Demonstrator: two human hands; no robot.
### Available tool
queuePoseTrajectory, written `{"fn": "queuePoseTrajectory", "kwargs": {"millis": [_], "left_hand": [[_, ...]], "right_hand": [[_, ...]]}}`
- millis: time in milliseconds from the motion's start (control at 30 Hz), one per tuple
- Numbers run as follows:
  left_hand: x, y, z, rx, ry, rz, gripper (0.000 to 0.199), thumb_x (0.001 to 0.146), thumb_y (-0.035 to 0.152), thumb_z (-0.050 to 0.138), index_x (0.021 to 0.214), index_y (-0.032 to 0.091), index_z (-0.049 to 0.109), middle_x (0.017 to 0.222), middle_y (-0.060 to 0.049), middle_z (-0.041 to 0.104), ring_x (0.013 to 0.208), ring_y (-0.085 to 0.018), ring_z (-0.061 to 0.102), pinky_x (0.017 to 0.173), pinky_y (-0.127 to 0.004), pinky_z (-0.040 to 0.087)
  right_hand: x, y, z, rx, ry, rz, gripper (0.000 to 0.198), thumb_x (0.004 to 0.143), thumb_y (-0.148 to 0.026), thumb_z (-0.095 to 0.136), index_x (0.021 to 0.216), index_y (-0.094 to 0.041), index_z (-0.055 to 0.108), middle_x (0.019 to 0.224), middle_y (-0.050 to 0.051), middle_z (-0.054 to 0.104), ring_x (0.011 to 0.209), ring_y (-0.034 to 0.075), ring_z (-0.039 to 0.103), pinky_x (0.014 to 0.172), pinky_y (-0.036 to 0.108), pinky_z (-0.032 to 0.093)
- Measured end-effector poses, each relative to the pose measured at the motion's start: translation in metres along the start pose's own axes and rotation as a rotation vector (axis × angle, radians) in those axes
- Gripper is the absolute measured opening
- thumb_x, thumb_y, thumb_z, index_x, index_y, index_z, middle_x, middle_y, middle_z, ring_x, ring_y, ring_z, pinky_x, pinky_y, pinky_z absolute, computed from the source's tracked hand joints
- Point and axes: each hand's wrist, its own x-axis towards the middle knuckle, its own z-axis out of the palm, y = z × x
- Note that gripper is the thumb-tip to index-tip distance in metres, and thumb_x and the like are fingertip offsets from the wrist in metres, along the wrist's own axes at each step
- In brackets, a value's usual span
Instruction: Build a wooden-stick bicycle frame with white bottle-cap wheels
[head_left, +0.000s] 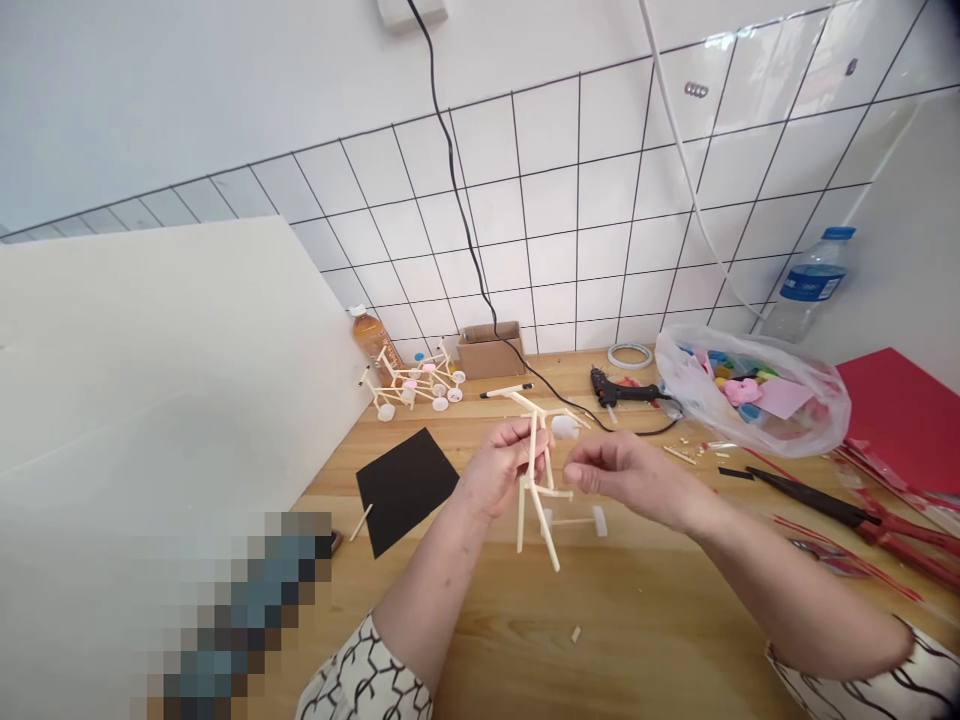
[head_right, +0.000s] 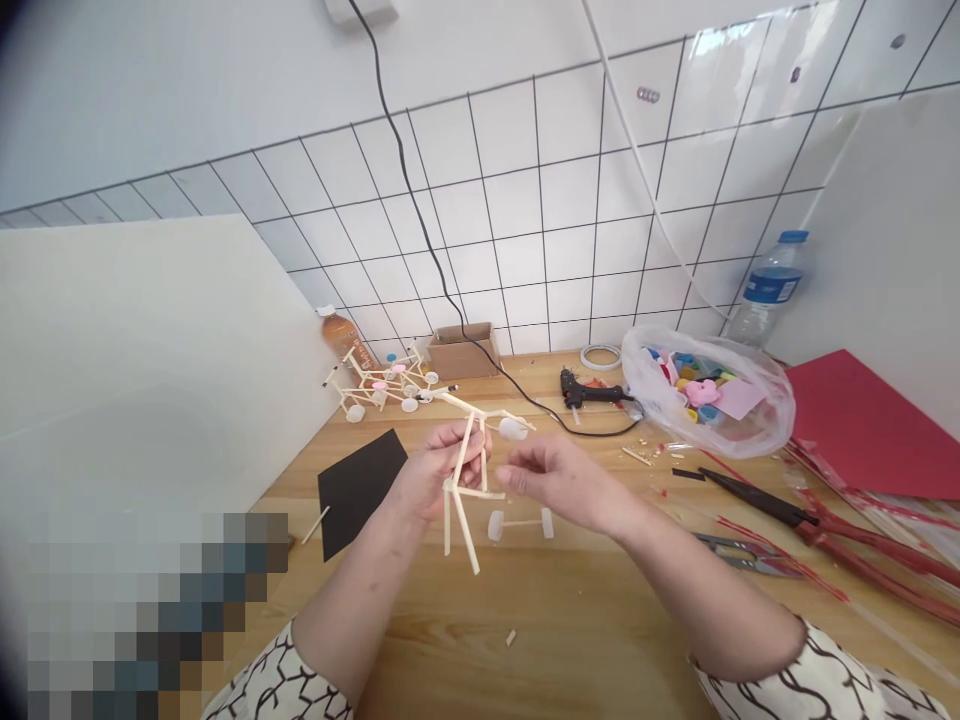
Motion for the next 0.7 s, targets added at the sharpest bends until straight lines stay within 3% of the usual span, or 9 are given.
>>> {"fn": "queuePoseTrajectory", "kwargs": {"millis": [67,200,333,500,600,700], "left_hand": [[0.0,-0.002,0.001,0.03,-0.019,0.005,0.03,0.064,0.038,0.074,0.059,0.013,0.058,0.046,0.004,0.048,0.039,-0.004,0.037,0.041,-0.019,0.027],[0.0,-0.005,0.002,0.065,-0.053,0.01,0.03,0.066,0.037,0.072,0.057,0.014,0.055,0.047,0.004,0.047,0.04,-0.004,0.037,0.042,-0.02,0.025],[0.0,-0.004,0.002,0.056,-0.055,0.011,0.029,0.066,0.037,0.071,0.058,0.014,0.055,0.046,0.004,0.047,0.039,-0.004,0.036,0.042,-0.02,0.025],[-0.001,0.0,0.002,0.013,-0.008,-0.023,0.028,0.061,0.036,0.074,0.059,0.013,0.057,0.045,0.004,0.049,0.038,-0.004,0.037,0.042,-0.02,0.027],[0.0,0.001,0.001,-0.002,0.012,-0.043,0.029,0.058,0.037,0.076,0.058,0.013,0.059,0.044,0.004,0.048,0.037,-0.004,0.037,0.041,-0.02,0.028],[0.001,0.001,0.0,-0.02,0.025,-0.06,0.028,0.057,0.036,0.077,0.059,0.013,0.061,0.044,0.004,0.049,0.037,-0.004,0.038,0.041,-0.02,0.028]], "right_hand": [[0.001,0.0,0.007,0.0,-0.024,0.005,0.026,0.079,-0.04,0.059,0.069,-0.016,0.055,0.062,-0.003,0.047,0.058,0.009,0.039,0.055,0.024,0.032],[0.0,0.001,0.014,-0.043,0.055,0.017,0.02,0.076,-0.032,0.059,0.065,-0.016,0.054,0.059,-0.004,0.048,0.056,0.009,0.039,0.053,0.024,0.031],[-0.002,0.0,0.015,-0.07,0.1,0.014,0.022,0.077,-0.031,0.056,0.062,-0.017,0.049,0.056,-0.005,0.039,0.053,0.008,0.032,0.051,0.024,0.025],[-0.001,-0.004,-0.001,0.28,0.24,-0.013,0.033,0.078,-0.043,0.057,0.061,-0.018,0.044,0.055,-0.006,0.035,0.051,0.007,0.027,0.049,0.024,0.021],[-0.001,-0.008,-0.018,0.516,0.359,-0.012,0.036,0.074,-0.039,0.062,0.055,-0.019,0.038,0.052,-0.005,0.035,0.047,0.007,0.023,0.045,0.025,0.016],[-0.005,-0.012,-0.032,0.566,0.505,-0.044,0.047,0.076,-0.036,0.061,0.048,-0.02,0.027,0.046,-0.005,0.026,0.044,0.007,0.017,0.043,0.026,0.011]]}}
